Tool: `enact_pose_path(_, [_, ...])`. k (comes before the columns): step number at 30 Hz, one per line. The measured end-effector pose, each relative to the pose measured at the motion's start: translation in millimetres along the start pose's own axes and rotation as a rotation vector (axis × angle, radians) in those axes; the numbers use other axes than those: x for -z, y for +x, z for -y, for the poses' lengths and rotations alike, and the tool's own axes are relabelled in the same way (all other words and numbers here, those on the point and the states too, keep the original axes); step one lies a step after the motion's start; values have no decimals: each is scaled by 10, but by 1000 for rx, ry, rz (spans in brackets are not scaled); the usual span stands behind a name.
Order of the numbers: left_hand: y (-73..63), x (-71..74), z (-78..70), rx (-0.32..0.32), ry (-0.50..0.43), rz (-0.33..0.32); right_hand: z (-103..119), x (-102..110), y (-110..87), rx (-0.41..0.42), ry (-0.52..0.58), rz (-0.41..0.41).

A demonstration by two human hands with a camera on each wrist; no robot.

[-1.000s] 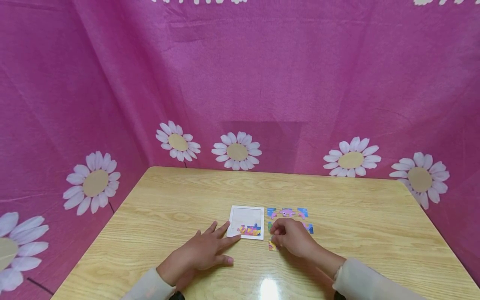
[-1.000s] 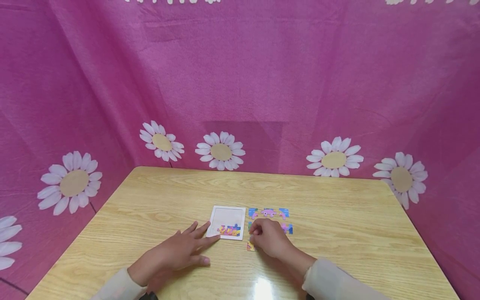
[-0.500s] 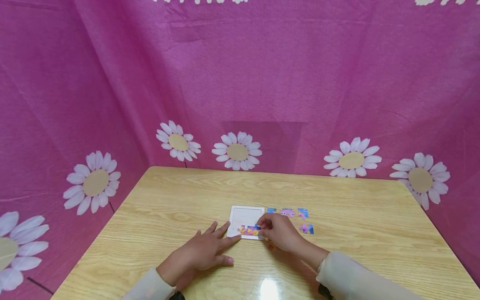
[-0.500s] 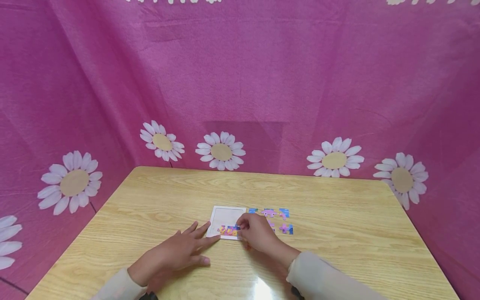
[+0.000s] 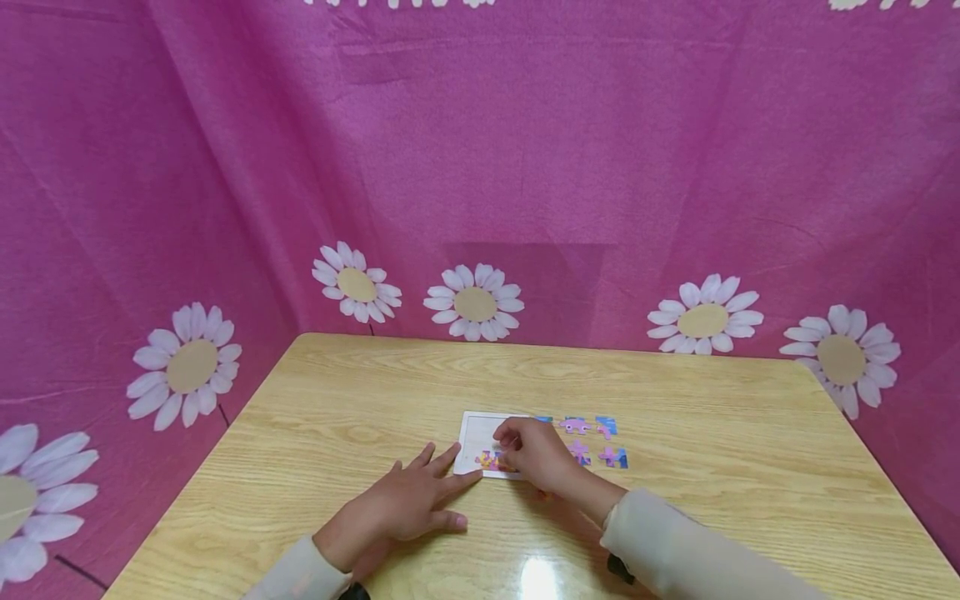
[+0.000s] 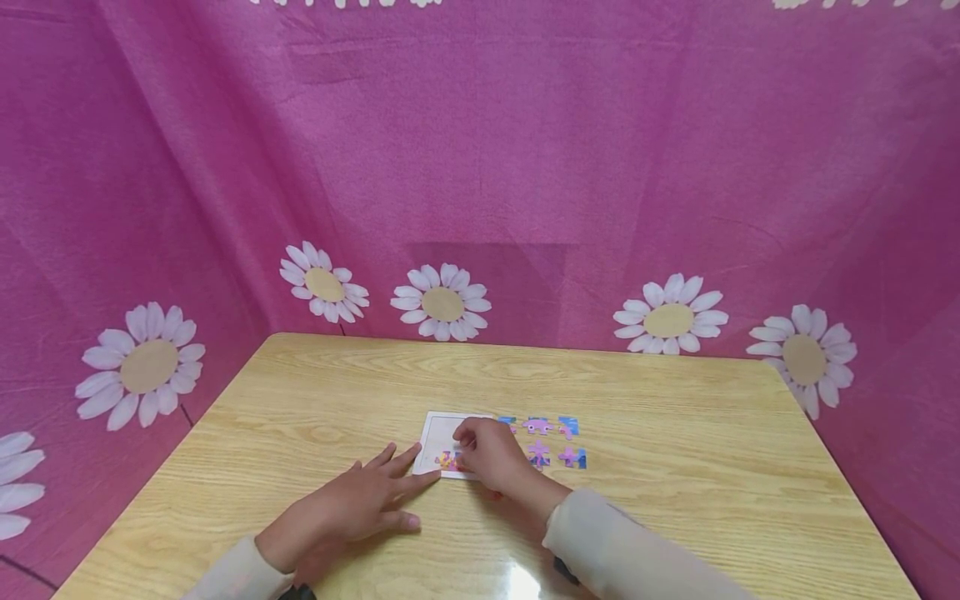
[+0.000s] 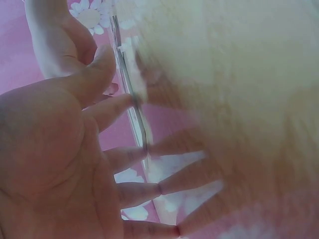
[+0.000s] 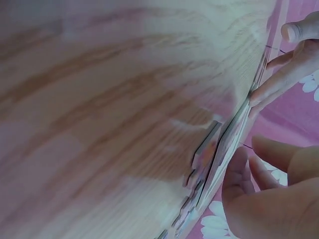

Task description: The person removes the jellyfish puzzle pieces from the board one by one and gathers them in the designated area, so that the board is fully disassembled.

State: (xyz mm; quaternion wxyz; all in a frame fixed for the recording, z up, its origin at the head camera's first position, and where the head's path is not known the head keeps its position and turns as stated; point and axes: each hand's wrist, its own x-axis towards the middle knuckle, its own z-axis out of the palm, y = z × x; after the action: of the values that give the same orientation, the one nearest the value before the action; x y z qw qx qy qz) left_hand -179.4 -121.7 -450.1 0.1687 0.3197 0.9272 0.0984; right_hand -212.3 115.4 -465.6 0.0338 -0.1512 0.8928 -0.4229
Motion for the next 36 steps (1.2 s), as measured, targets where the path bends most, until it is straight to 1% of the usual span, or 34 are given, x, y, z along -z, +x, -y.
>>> enact_pose_path(2, [1, -4, 0, 0, 5, 0, 4, -12, 6, -6, -19, 13])
enact_pose_path(10, [7, -16, 5, -5, 7, -1, -21, -50, 23, 26, -93, 31])
enact_pose_path(14, [5, -18, 7, -6, 5, -4, -12, -57, 38, 6, -113, 49])
enact_pose_path(18, [4, -23, 8, -6, 14, -7, -1, -58, 50, -12, -117, 61])
enact_pose_path(26, [6, -21, 2, -4, 19, -6, 26, -51, 44, 1, -103, 69])
enact_pose_path(31, [7, -17, 0, -5, 24, -6, 42, -48, 36, -10, -97, 73])
enact_pose_path(36, [6, -15, -6, -3, 22, -4, 31, -56, 39, -1, -96, 63])
